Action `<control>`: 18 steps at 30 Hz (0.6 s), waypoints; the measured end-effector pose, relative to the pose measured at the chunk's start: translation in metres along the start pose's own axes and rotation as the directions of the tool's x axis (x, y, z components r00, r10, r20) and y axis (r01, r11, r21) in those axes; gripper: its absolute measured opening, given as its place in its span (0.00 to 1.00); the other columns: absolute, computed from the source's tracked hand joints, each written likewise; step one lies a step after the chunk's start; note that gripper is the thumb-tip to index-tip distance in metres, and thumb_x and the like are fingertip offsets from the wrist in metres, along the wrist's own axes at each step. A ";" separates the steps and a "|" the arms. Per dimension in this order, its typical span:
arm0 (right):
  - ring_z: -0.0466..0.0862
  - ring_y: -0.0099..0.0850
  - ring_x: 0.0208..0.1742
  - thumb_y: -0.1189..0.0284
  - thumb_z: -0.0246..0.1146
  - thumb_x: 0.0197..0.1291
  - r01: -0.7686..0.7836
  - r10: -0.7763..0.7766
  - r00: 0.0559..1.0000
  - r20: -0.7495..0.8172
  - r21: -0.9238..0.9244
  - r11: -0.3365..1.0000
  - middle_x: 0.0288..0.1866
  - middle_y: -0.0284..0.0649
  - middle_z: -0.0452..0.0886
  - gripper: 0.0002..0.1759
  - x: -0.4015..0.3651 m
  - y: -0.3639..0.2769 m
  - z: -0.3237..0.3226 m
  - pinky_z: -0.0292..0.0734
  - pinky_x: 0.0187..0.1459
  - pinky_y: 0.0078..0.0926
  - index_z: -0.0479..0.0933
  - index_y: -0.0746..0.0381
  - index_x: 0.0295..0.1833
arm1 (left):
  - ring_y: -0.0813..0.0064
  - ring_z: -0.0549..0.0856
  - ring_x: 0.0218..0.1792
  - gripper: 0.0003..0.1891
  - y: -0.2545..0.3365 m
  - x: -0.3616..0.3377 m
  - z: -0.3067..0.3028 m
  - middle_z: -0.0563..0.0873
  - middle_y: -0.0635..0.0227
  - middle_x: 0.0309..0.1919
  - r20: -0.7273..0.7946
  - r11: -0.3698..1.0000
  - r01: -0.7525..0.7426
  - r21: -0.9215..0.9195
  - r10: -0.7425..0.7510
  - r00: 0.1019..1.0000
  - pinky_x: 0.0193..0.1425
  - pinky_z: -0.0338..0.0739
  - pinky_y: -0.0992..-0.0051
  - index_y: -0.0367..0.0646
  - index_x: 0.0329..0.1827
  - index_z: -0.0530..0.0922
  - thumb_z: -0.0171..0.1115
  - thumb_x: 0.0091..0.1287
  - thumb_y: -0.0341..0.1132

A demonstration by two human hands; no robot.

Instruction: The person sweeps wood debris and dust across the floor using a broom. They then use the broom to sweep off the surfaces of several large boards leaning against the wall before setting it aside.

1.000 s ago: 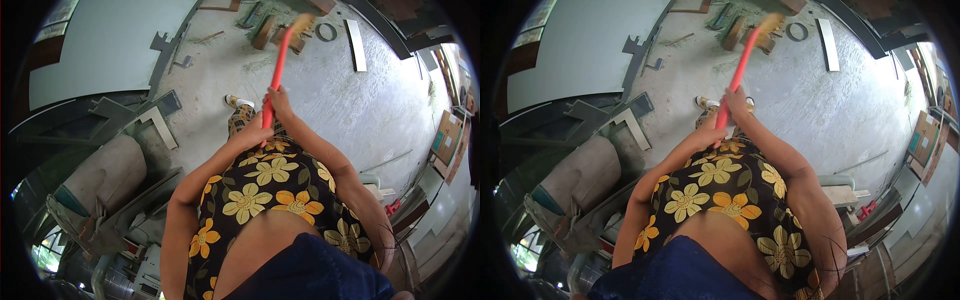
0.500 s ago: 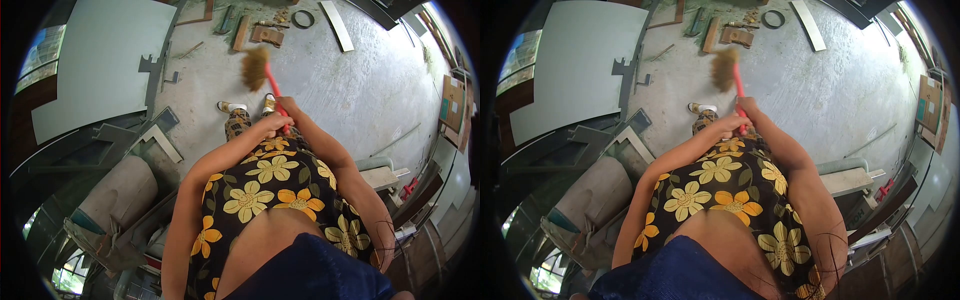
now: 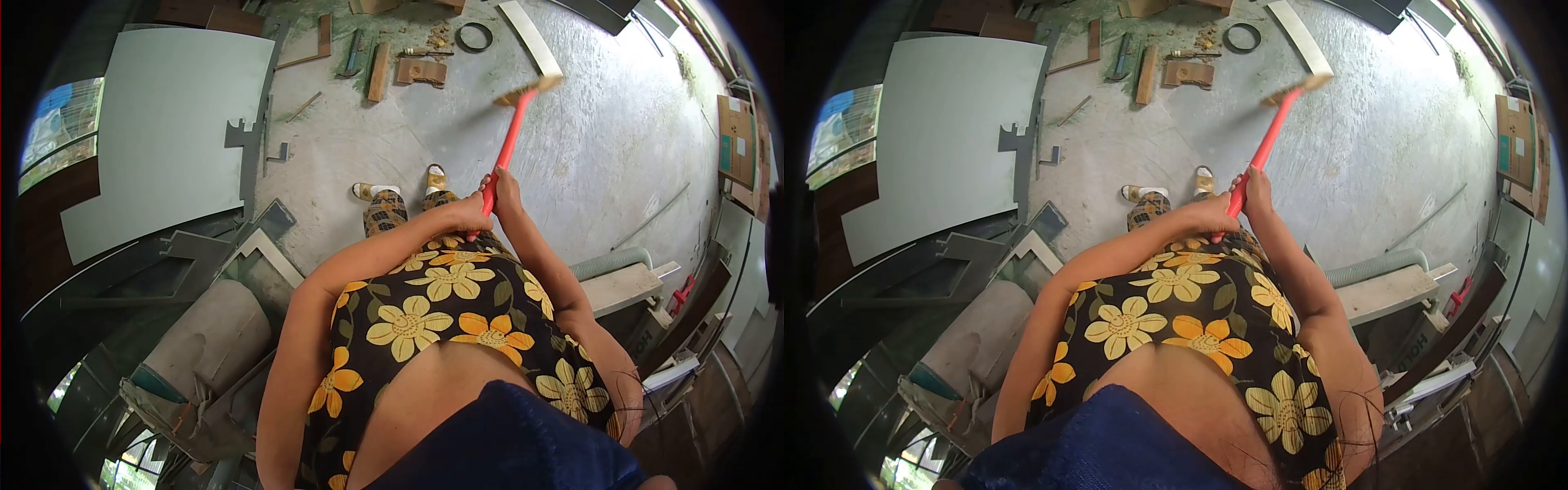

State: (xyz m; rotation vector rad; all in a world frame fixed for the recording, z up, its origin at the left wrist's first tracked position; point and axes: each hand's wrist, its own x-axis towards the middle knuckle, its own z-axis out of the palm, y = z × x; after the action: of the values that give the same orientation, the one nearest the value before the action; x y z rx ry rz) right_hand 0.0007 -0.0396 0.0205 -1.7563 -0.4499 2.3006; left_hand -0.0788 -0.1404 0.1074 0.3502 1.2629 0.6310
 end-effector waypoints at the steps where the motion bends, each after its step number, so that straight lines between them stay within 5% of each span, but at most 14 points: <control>1: 0.70 0.28 0.20 0.73 0.50 0.58 -0.006 0.006 1.000 -0.008 -0.034 0.999 0.23 0.37 0.68 0.05 0.005 0.002 -0.001 0.70 0.21 0.26 0.61 0.60 0.36 | 0.80 0.72 0.10 0.14 0.000 0.004 -0.007 0.74 0.67 0.20 0.069 0.999 -0.007 -0.050 0.011 0.998 0.11 0.65 0.80 0.34 0.36 0.63 0.56 0.51 0.30; 3: 0.70 0.28 0.20 0.73 0.51 0.58 -0.019 0.017 1.000 -0.025 -0.106 0.994 0.22 0.37 0.69 0.06 0.015 0.006 -0.002 0.70 0.23 0.25 0.62 0.62 0.32 | 0.83 0.70 0.09 0.09 -0.010 0.018 -0.021 0.72 0.69 0.17 0.138 0.977 0.003 -0.215 0.028 0.990 0.11 0.64 0.82 0.37 0.28 0.65 0.56 0.51 0.29; 7: 0.71 0.30 0.24 0.75 0.52 0.54 -0.120 0.148 0.978 0.148 -0.187 0.975 0.22 0.37 0.69 0.05 0.066 0.021 0.009 0.70 0.29 0.27 0.65 0.63 0.27 | 0.85 0.66 0.09 0.07 -0.002 0.023 -0.054 0.69 0.71 0.16 0.079 0.871 0.183 -0.455 -0.165 0.983 0.10 0.62 0.84 0.39 0.28 0.65 0.56 0.54 0.29; 10: 0.71 0.28 0.23 0.75 0.53 0.54 -0.002 0.126 0.959 0.254 -0.441 0.898 0.22 0.36 0.70 0.05 0.085 0.017 0.033 0.69 0.28 0.25 0.66 0.63 0.28 | 0.84 0.68 0.09 0.07 -0.005 0.039 -0.063 0.68 0.73 0.13 -0.067 0.860 0.089 -0.503 -0.141 0.988 0.08 0.59 0.82 0.44 0.23 0.65 0.55 0.51 0.29; 15: 0.71 0.24 0.22 0.77 0.53 0.56 -0.092 0.153 0.908 0.390 -0.171 0.981 0.21 0.34 0.68 0.03 0.077 0.007 0.066 0.69 0.24 0.20 0.65 0.63 0.33 | 0.81 0.69 0.10 0.14 -0.004 0.019 -0.057 0.69 0.70 0.16 -0.302 0.966 -0.121 -0.230 0.048 0.952 0.11 0.63 0.81 0.36 0.39 0.61 0.54 0.51 0.29; 18: 0.71 0.23 0.22 0.79 0.54 0.55 0.066 -0.027 0.930 0.367 -0.095 0.993 0.21 0.34 0.68 0.06 0.031 0.003 0.099 0.71 0.23 0.22 0.64 0.62 0.36 | 0.80 0.69 0.10 0.19 -0.016 0.004 -0.056 0.69 0.69 0.19 -0.431 0.953 -0.284 -0.106 0.213 0.877 0.11 0.63 0.79 0.34 0.44 0.59 0.54 0.51 0.29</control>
State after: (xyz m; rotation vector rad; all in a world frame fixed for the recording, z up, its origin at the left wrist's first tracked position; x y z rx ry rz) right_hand -0.1027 -0.0423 0.0155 -1.3348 -0.6804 2.6185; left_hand -0.1281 -0.1558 0.0797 0.2472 1.5718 1.0695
